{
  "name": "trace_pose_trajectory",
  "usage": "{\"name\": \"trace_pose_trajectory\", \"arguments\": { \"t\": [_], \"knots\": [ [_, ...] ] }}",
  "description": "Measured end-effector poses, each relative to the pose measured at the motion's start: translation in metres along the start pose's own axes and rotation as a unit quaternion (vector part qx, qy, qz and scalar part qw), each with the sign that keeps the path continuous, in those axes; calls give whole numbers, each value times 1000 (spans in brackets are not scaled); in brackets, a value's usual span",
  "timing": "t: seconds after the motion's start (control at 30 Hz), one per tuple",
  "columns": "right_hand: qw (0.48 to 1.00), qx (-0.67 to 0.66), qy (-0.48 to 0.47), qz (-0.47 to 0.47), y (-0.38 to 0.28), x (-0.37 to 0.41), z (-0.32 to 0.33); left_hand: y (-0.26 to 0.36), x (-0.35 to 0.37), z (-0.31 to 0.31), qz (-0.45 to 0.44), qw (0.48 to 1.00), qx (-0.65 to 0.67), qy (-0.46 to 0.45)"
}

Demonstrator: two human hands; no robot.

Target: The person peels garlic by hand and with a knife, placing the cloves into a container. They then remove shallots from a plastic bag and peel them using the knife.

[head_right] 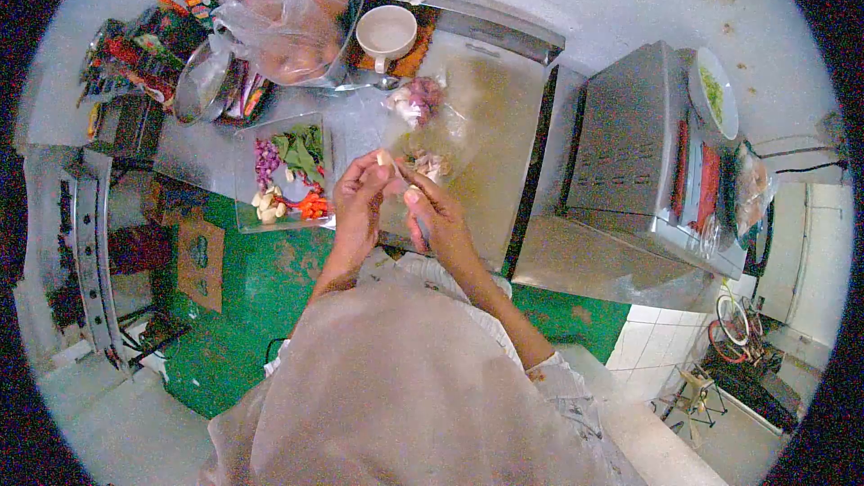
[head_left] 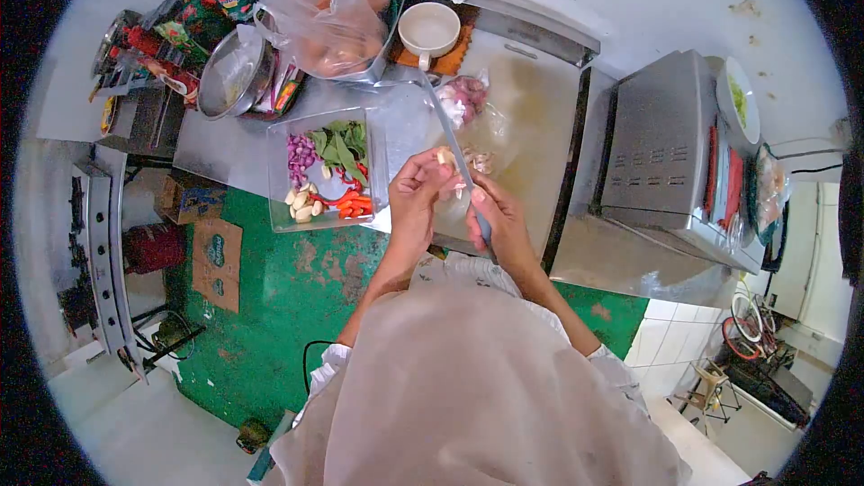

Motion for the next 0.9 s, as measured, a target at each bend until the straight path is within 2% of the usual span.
{"name": "trace_pose_trajectory", "arguments": {
  "t": [0.07,0.17,0.27,0.37,0.47,0.53,0.67,0.73,0.9],
  "knots": [
    [1000,13,16,8,4,-2,1,2,1,-1,13,999,-30,43],
    [998,-23,66,11,3,-6,2,6,3,-5,25,998,-15,58],
    [996,-27,81,3,5,-9,4,-1,0,4,45,998,11,30],
    [995,-24,94,-14,14,-15,8,-5,-2,8,79,996,-10,50],
    [993,-34,104,-37,23,-21,12,-10,-3,9,73,996,-14,56],
    [985,-41,145,-78,27,-26,16,-6,-3,10,74,996,-5,49],
    [987,-38,135,-77,36,-31,28,-3,-4,9,81,995,13,49],
    [985,-2,105,-137,40,-34,32,-9,-4,11,85,995,18,57],
    [985,6,80,-153,49,-36,33,-13,-4,12,103,992,10,77]
  ]
}}
Point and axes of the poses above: each hand's wrist, its own x-axis away from the middle knuckle, its own z-axis out of the back of the hand, y = z × x, the point moved 1 cm from there along -x, towards the middle knuckle, and after that the axes turned 2 degrees about y, right-handed, at the moved point
